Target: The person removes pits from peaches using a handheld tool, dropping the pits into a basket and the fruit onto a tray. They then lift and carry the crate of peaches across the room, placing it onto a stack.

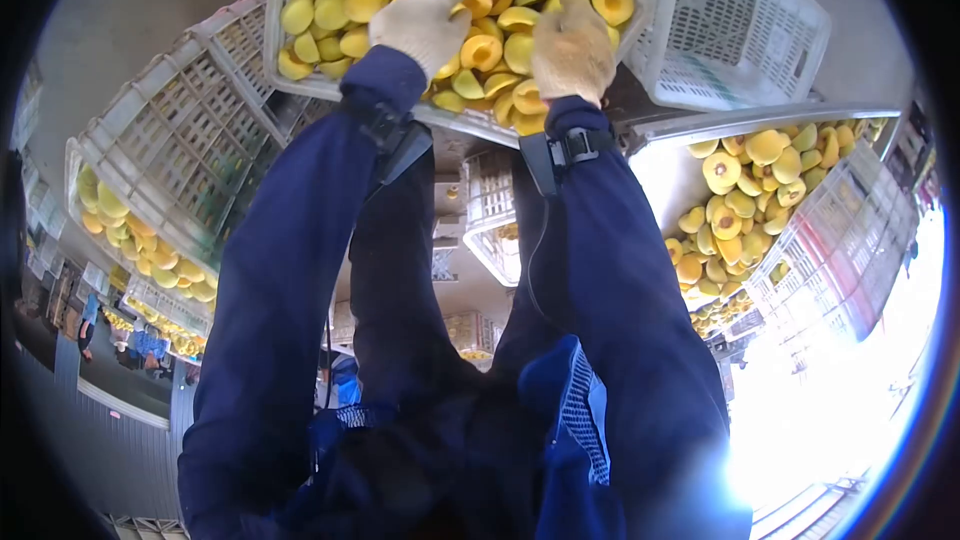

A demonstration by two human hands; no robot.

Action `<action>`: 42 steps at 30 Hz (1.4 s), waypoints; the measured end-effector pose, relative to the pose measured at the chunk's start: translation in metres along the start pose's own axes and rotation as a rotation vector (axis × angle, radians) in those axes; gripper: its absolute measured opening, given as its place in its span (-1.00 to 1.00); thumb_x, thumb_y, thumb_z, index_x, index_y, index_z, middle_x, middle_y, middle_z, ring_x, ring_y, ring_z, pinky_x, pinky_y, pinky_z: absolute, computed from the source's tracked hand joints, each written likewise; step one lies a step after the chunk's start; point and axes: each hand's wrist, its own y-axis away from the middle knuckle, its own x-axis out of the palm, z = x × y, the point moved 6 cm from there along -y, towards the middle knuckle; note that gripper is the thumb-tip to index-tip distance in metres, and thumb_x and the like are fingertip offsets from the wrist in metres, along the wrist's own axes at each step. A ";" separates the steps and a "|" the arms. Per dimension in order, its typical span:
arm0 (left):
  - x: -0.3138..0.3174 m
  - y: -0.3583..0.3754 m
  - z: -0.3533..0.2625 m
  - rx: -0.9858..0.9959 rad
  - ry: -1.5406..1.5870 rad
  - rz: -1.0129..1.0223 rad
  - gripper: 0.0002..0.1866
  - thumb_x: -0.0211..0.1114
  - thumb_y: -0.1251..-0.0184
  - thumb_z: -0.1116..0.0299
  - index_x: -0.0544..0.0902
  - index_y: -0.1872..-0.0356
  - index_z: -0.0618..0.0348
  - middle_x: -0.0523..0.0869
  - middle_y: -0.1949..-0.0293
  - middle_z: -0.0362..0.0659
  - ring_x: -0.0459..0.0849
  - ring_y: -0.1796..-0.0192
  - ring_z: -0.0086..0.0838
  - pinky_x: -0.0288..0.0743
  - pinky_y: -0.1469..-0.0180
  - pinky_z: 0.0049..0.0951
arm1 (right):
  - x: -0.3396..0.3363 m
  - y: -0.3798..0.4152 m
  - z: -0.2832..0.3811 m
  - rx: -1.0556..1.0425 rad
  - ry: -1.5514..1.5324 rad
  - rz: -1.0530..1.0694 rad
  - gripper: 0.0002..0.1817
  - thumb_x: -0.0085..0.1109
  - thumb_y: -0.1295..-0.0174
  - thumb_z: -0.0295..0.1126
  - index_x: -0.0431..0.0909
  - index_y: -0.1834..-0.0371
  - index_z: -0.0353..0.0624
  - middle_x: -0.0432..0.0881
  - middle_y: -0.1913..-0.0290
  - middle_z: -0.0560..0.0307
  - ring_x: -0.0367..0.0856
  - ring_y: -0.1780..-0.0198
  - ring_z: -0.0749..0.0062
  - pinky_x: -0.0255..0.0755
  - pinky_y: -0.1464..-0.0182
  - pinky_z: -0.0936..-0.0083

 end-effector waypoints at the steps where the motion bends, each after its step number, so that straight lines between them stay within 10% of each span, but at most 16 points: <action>1: 0.011 -0.011 -0.008 0.065 -0.008 -0.032 -0.65 0.16 -0.57 0.17 0.78 -0.23 -0.24 0.90 0.09 -0.04 0.87 0.01 -0.02 0.73 0.00 0.00 | -0.005 -0.017 0.016 -0.127 -0.010 -0.040 -0.53 0.13 -0.48 -0.08 0.71 -0.32 -0.04 0.79 -0.25 -0.11 0.69 -0.34 -0.10 0.54 -0.35 0.01; 9: 0.051 -0.054 -0.013 0.081 -0.064 -0.003 -0.76 0.21 -0.54 0.28 0.82 -0.03 -0.05 0.90 0.12 -0.14 0.88 -0.02 -0.12 0.72 0.02 -0.08 | 0.033 -0.089 0.041 -0.457 0.247 0.262 -0.44 0.29 -0.41 0.00 0.71 -0.36 -0.06 0.79 -0.25 -0.10 0.70 -0.35 -0.04 0.54 -0.39 0.09; 13: 0.025 -0.025 0.014 0.055 0.326 -0.073 -0.68 0.24 -0.55 0.18 0.82 -0.15 -0.01 0.91 0.02 -0.07 0.87 -0.08 -0.12 0.70 -0.16 -0.13 | 0.023 -0.090 0.021 -0.215 -0.269 0.425 -0.34 0.40 -0.35 0.18 0.78 -0.29 -0.11 0.82 -0.21 -0.20 0.75 -0.26 -0.12 0.54 -0.37 0.10; 16: 0.009 0.006 0.064 -0.133 0.599 -0.244 -0.67 0.35 -0.52 0.26 0.83 -0.21 0.02 0.92 0.02 -0.12 0.85 0.02 -0.36 0.69 -0.16 -0.34 | 0.050 -0.089 0.019 -0.235 0.050 0.624 -0.36 0.45 -0.35 0.05 0.73 -0.33 -0.20 0.86 -0.11 -0.17 0.82 -0.13 0.10 0.61 -0.23 0.25; 18: 0.006 0.043 0.094 -0.312 0.728 -0.357 -0.69 0.40 -0.52 0.34 0.83 -0.19 0.12 0.93 0.04 -0.16 0.83 0.05 -0.52 0.66 -0.14 -0.47 | 0.056 -0.091 0.041 -0.329 0.332 0.587 -0.27 0.21 -0.38 0.26 0.77 -0.19 -0.24 0.80 -0.10 -0.37 0.75 -0.19 -0.29 0.57 -0.26 -0.03; 20: -0.007 0.074 0.127 -0.458 0.770 -0.513 -0.71 0.39 -0.52 0.37 0.83 -0.16 0.23 0.92 0.03 -0.15 0.81 0.02 -0.56 0.64 -0.15 -0.51 | 0.051 -0.093 0.056 -0.228 0.416 0.710 -0.29 0.21 -0.39 0.26 0.77 -0.18 -0.22 0.79 -0.17 -0.34 0.73 -0.26 -0.25 0.56 -0.28 -0.02; 25: -0.053 0.116 0.188 -0.591 0.579 -0.721 -0.61 0.38 -0.55 0.23 0.80 -0.22 0.27 0.91 -0.09 -0.03 0.86 -0.08 -0.35 0.63 -0.26 -0.40 | -0.015 -0.050 0.040 -0.294 -0.021 0.282 -0.43 -0.06 -0.64 0.08 0.73 -0.07 -0.24 0.78 -0.12 -0.29 0.69 -0.21 -0.27 0.53 -0.22 -0.03; 26: -0.065 0.106 0.198 -0.571 0.436 -0.698 -0.56 0.37 -0.55 0.16 0.78 -0.24 0.27 0.91 -0.11 0.00 0.86 -0.12 -0.28 0.62 -0.29 -0.36 | -0.027 -0.028 0.014 -0.174 -0.137 0.100 -0.47 -0.08 -0.67 0.01 0.71 -0.02 -0.25 0.78 -0.04 -0.29 0.69 -0.08 -0.32 0.53 -0.15 -0.02; 29: -0.090 0.034 0.220 -0.449 0.218 -0.620 -0.41 0.31 -0.54 -0.05 0.75 -0.30 0.27 0.88 -0.16 0.10 0.83 -0.24 -0.08 0.58 -0.38 -0.24 | -0.012 0.057 -0.066 0.611 -0.813 0.053 -0.57 0.10 -0.63 -0.10 0.69 0.06 -0.34 0.71 0.23 0.11 0.67 0.19 0.38 0.56 0.13 0.36; 31: -0.092 -0.006 0.220 -0.396 0.290 -0.498 -0.34 0.31 -0.51 -0.12 0.74 -0.31 0.28 0.87 -0.14 0.14 0.82 -0.25 -0.05 0.58 -0.36 -0.21 | 0.028 0.103 -0.143 0.987 -0.846 0.043 -0.48 0.08 -0.62 -0.03 0.63 -0.26 -0.32 0.73 -0.09 0.00 0.74 0.01 0.26 0.64 -0.02 0.34; 37: -0.084 -0.054 0.231 -0.450 0.365 -0.268 -0.35 0.31 -0.45 -0.15 0.79 -0.24 0.23 0.88 -0.05 0.16 0.86 -0.10 -0.01 0.63 -0.25 -0.12 | 0.048 0.055 -0.130 0.899 -1.242 -0.044 -0.35 0.14 -0.57 0.04 0.54 -0.46 -0.31 0.68 -0.37 -0.01 0.67 -0.34 0.09 0.56 -0.40 0.19; 42: -0.048 -0.071 0.270 -0.190 0.607 -0.213 -0.46 0.41 -0.50 0.06 0.77 -0.23 0.35 0.87 0.07 -0.14 0.79 0.08 -0.46 0.65 0.04 -0.41 | 0.072 0.027 -0.134 0.939 -1.334 -0.117 -0.25 0.19 -0.53 0.17 0.55 -0.46 -0.30 0.68 -0.36 0.02 0.72 -0.27 0.15 0.60 -0.36 0.13</action>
